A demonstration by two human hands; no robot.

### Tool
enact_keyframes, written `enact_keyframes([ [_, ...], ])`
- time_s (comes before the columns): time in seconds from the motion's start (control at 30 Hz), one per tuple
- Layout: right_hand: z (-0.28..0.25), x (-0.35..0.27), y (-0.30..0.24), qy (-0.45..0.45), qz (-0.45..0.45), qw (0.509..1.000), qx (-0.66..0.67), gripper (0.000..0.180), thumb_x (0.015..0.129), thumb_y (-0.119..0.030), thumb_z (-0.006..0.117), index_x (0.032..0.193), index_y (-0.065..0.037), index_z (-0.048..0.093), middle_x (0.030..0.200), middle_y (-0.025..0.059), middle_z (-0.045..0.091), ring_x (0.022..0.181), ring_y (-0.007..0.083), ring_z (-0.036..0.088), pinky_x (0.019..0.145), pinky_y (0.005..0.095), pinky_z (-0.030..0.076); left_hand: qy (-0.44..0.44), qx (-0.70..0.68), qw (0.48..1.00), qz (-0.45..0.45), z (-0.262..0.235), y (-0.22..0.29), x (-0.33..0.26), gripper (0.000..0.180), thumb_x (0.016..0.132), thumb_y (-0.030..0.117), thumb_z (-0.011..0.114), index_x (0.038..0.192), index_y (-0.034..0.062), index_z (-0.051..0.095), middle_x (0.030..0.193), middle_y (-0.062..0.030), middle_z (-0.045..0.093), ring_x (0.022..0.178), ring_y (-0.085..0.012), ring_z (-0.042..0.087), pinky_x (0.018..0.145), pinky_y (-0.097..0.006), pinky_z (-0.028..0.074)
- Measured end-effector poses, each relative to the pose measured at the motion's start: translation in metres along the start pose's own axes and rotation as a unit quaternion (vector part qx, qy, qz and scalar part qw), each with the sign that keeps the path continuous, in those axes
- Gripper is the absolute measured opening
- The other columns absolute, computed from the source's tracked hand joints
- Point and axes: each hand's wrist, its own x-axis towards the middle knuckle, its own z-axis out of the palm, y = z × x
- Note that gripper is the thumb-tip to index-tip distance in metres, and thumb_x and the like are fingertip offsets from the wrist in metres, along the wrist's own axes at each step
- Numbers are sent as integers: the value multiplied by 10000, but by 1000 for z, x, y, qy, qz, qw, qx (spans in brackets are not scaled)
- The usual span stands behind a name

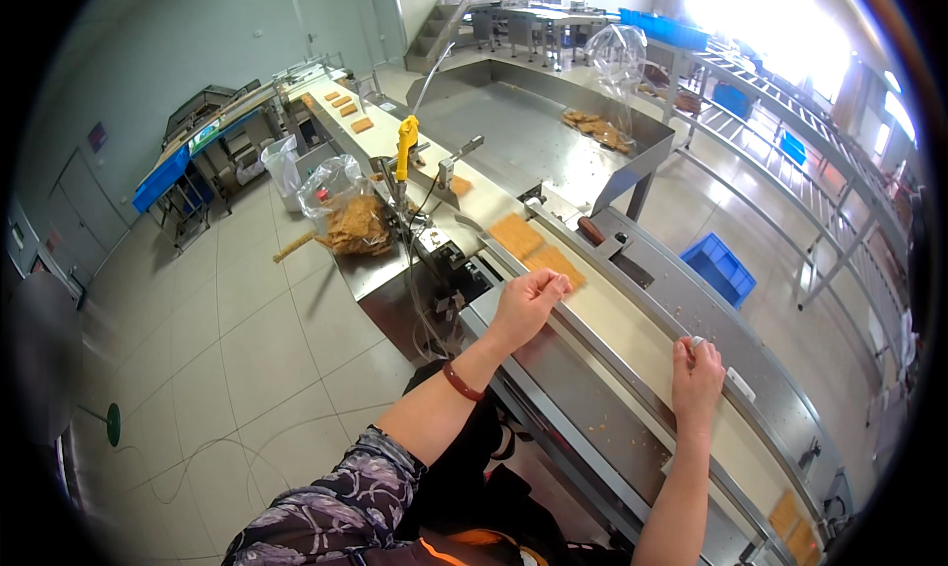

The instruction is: The person places shredded topping onto rectangular food items moving along a conveyor belt in a food processing facility. The person uses both hands to distribute the topping evenly across each item as it passes.

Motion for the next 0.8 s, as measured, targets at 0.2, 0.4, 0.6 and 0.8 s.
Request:
enact_keyframes([
  [0.2,0,0,0,0,0,1000,1,198,1013,-263,643,972,-80,706,963,62,688,951,272,640,916,414,434,-3,-3,1000,-3,0,1,0,289,1087,251,595,992,11,726,916,12,704,890,-82,621,850,-246,517],
  [0.4,1,0,0,1,-6,1000,5,205,1017,-269,641,983,-81,716,980,59,695,966,271,641,917,411,435,22,-10,999,34,2,-3,0,303,1071,286,614,965,30,736,746,46,579,723,-47,499,675,-239,418],
  [0.6,2,0,3,3,-6,1000,1,200,1012,-260,648,975,-75,713,972,65,694,964,272,641,912,409,436,-2,1,1000,3,-1,3,0,294,1086,258,597,1001,11,731,919,11,710,888,-78,623,846,-242,518],
  [0.8,2,0,2,2,-8,1000,-6,198,1009,-255,651,965,-71,710,966,63,692,950,275,640,903,413,434,-4,-5,1000,5,-1,-1,1,291,1085,256,600,1002,9,729,919,6,714,887,-82,627,848,-244,521],
])
